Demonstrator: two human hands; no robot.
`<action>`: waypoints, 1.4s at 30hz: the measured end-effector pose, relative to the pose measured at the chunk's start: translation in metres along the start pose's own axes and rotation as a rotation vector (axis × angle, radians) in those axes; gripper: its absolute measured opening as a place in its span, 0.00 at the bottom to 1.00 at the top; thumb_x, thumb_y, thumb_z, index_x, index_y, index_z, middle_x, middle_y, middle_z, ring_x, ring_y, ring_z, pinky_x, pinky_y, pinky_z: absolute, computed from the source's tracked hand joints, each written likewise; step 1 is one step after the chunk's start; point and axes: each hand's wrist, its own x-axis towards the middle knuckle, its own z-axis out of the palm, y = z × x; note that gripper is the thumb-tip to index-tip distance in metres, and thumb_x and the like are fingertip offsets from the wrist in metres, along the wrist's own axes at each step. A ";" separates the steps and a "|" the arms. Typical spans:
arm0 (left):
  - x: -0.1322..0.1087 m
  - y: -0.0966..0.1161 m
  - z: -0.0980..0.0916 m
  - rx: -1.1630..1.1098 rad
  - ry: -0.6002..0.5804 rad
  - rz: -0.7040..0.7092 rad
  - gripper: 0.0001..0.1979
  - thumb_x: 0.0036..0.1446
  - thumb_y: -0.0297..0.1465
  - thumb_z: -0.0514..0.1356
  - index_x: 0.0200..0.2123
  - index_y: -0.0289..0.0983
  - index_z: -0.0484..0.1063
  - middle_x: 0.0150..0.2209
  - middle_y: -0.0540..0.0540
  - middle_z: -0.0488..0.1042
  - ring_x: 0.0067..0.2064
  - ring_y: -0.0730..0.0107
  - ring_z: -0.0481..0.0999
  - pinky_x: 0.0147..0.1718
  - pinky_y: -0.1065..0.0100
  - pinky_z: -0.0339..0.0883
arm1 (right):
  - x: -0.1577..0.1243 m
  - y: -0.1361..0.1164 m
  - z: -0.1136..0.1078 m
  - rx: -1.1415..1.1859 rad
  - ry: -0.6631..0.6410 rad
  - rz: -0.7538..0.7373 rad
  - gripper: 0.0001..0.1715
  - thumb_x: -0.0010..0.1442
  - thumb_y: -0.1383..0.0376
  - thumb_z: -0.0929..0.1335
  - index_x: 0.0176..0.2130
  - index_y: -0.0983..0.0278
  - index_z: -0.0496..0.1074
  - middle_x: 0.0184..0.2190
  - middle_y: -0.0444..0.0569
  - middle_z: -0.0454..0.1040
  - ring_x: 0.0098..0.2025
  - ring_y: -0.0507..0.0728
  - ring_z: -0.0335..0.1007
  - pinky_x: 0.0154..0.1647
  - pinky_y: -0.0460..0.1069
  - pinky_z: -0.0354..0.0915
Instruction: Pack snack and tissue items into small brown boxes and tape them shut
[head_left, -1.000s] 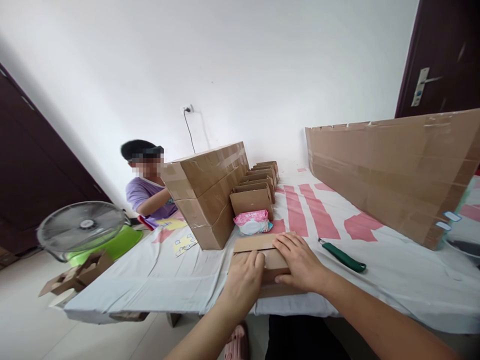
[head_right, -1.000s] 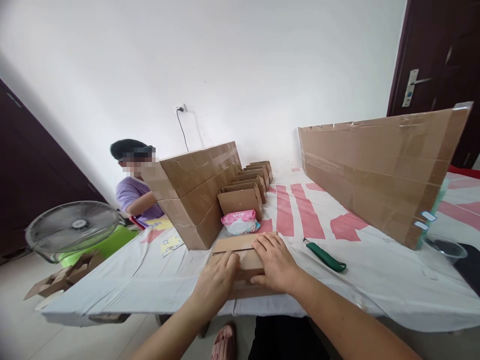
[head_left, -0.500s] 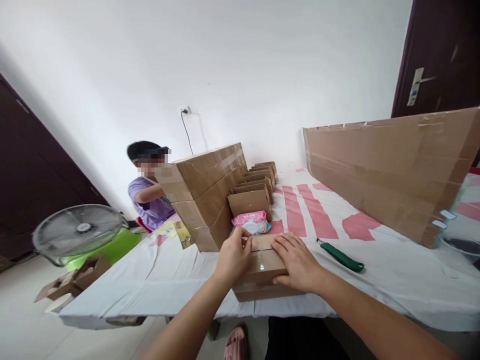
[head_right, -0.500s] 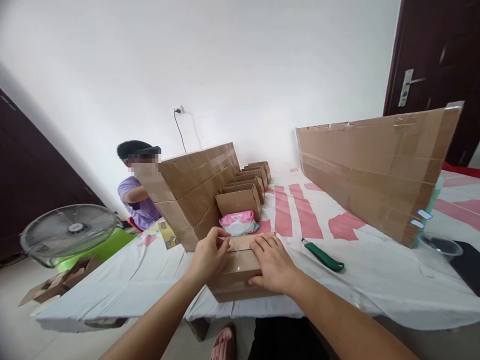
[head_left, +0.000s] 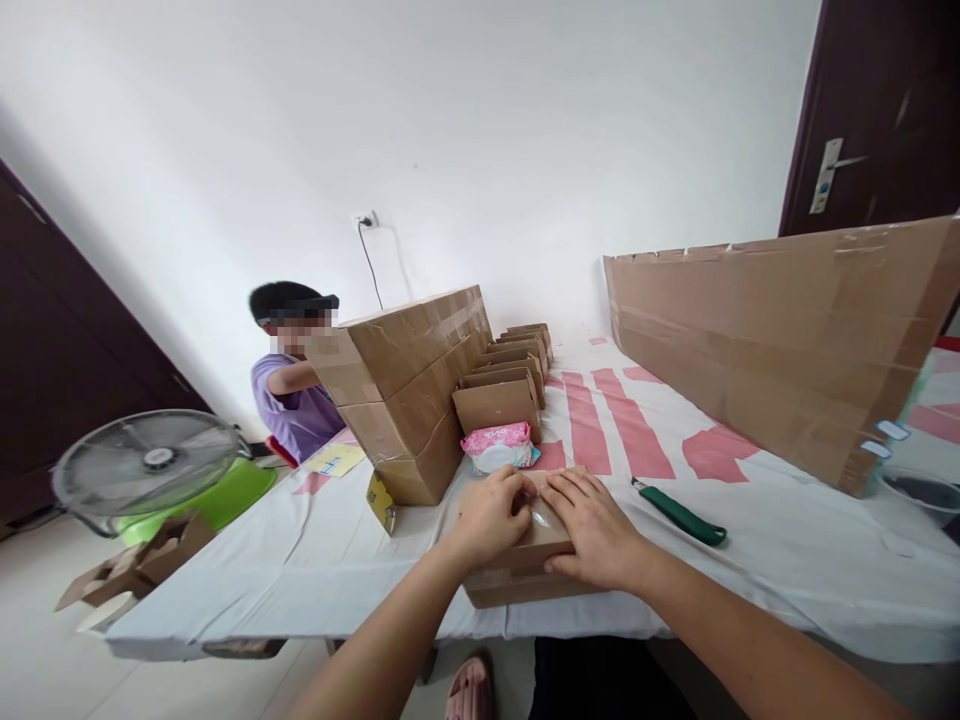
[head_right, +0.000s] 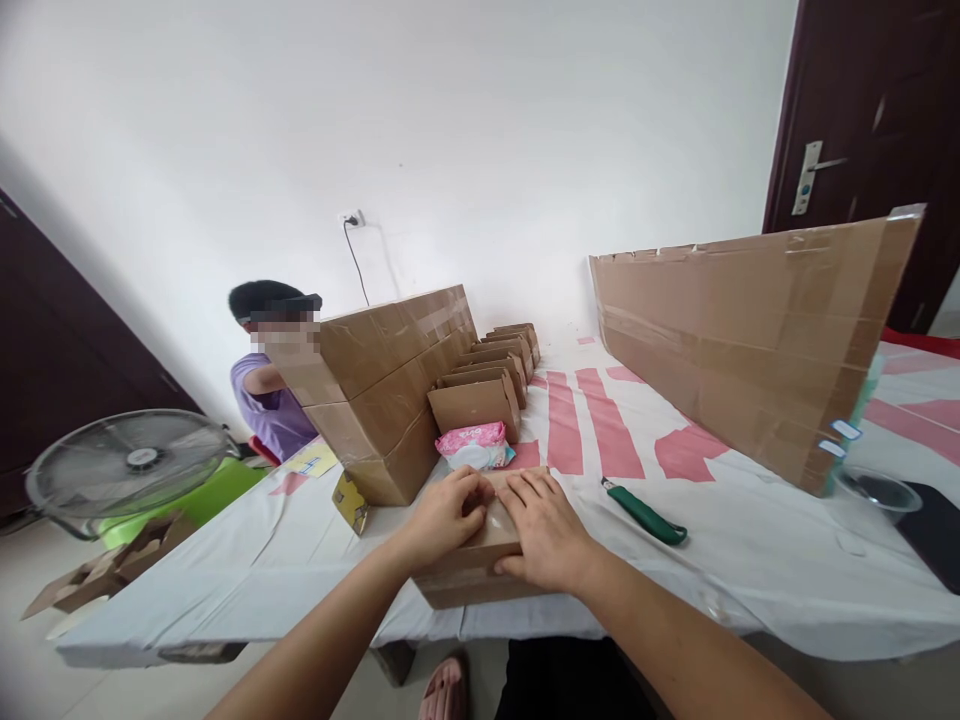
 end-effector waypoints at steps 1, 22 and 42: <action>0.000 0.000 0.001 0.002 0.009 -0.006 0.10 0.49 0.25 0.54 0.34 0.41 0.72 0.39 0.49 0.73 0.37 0.67 0.73 0.37 0.68 0.64 | 0.000 0.000 0.000 -0.001 0.004 -0.001 0.52 0.44 0.46 0.74 0.60 0.66 0.61 0.62 0.58 0.60 0.64 0.67 0.51 0.67 0.62 0.43; -0.003 0.001 0.007 0.000 0.042 -0.020 0.07 0.49 0.24 0.55 0.31 0.39 0.69 0.38 0.49 0.71 0.37 0.69 0.72 0.37 0.69 0.63 | -0.001 -0.002 -0.001 -0.013 0.001 0.000 0.50 0.43 0.46 0.75 0.59 0.66 0.63 0.62 0.57 0.61 0.64 0.67 0.51 0.67 0.61 0.44; -0.004 -0.003 0.007 -0.088 0.061 -0.040 0.05 0.48 0.26 0.56 0.31 0.40 0.69 0.38 0.50 0.71 0.33 0.70 0.71 0.33 0.69 0.62 | -0.003 -0.001 0.000 -0.016 0.000 -0.004 0.51 0.44 0.47 0.74 0.60 0.67 0.62 0.63 0.57 0.60 0.65 0.67 0.49 0.67 0.62 0.43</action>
